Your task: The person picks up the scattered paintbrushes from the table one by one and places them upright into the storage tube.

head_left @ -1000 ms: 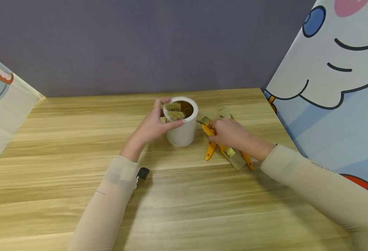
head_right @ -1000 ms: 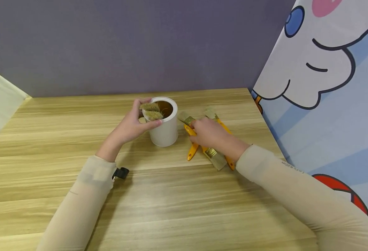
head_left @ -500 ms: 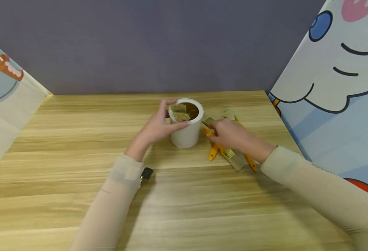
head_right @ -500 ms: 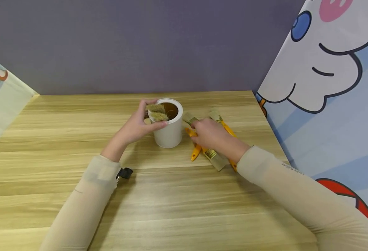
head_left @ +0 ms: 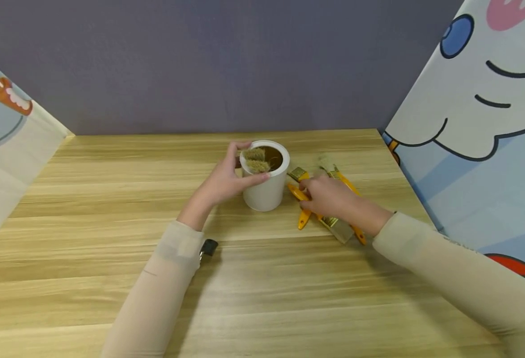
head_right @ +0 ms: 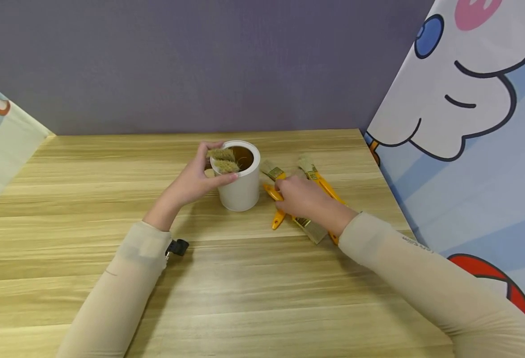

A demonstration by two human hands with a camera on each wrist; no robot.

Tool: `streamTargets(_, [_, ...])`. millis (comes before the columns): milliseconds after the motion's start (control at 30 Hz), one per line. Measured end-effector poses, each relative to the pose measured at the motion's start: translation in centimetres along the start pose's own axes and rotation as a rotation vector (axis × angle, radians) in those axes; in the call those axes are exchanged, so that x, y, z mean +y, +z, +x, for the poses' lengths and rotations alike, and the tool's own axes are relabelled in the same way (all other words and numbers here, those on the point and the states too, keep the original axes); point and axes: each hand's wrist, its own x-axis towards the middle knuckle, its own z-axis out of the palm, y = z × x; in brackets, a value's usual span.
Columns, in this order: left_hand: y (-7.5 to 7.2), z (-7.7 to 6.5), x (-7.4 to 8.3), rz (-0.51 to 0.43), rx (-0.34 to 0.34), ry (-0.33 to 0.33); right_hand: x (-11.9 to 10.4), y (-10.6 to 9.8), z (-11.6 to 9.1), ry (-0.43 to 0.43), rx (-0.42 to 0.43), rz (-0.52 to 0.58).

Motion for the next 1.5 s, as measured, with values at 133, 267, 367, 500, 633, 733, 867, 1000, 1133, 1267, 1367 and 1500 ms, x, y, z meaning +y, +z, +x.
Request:
streamTargets(133, [-0.1,-0.1,-0.1,-0.010,0.003,-0.005,-0.1,0.0,0.0,-0.003,-0.001,-0.003])
streamTargets(267, [-0.2,-0.1,-0.3,-0.022,0.004,0.001,-0.2,0.1,0.0,0.004,0.000,0.005])
streamTargets(367, [-0.1,-0.1,-0.3,-0.023,0.011,0.003,-0.3,0.2,-0.1,0.009,0.003,0.010])
streamTargets(500, [0.0,0.0,-0.4,-0.035,0.021,0.005,-0.3,0.1,-0.1,0.013,0.000,0.009])
streamTargets(633, [0.2,0.0,-0.5,-0.051,0.025,0.018,-0.2,0.2,-0.3,0.013,0.020,-0.006])
streamTargets(733, [0.4,0.0,-0.7,-0.064,0.028,0.027,-0.2,0.4,-0.6,0.006,0.041,-0.015])
streamTargets(867, [0.6,-0.3,-0.8,-0.088,0.022,0.046,-0.2,0.7,-0.9,-0.020,0.075,-0.020])
streamTargets(1000, [0.7,-0.7,-0.5,-0.116,0.008,0.075,-0.2,0.7,-1.5,-0.040,0.104,-0.012])
streamTargets(1133, [0.4,-1.0,0.1,-0.117,0.008,0.108,-0.3,0.7,-1.9,-0.064,0.138,0.001])
streamTargets(1267, [0.0,-1.3,0.5,-0.119,0.005,0.131,-0.6,0.5,-2.3,-0.066,0.171,0.015])
streamTargets(1367, [-0.5,-1.9,0.4,-0.130,0.004,0.119,-1.2,0.4,-2.3,-0.069,0.163,0.016])
streamTargets(1500, [-1.0,-2.7,0.2,-0.152,0.002,0.106,-2.0,0.0,-2.1,-0.090,0.124,0.008])
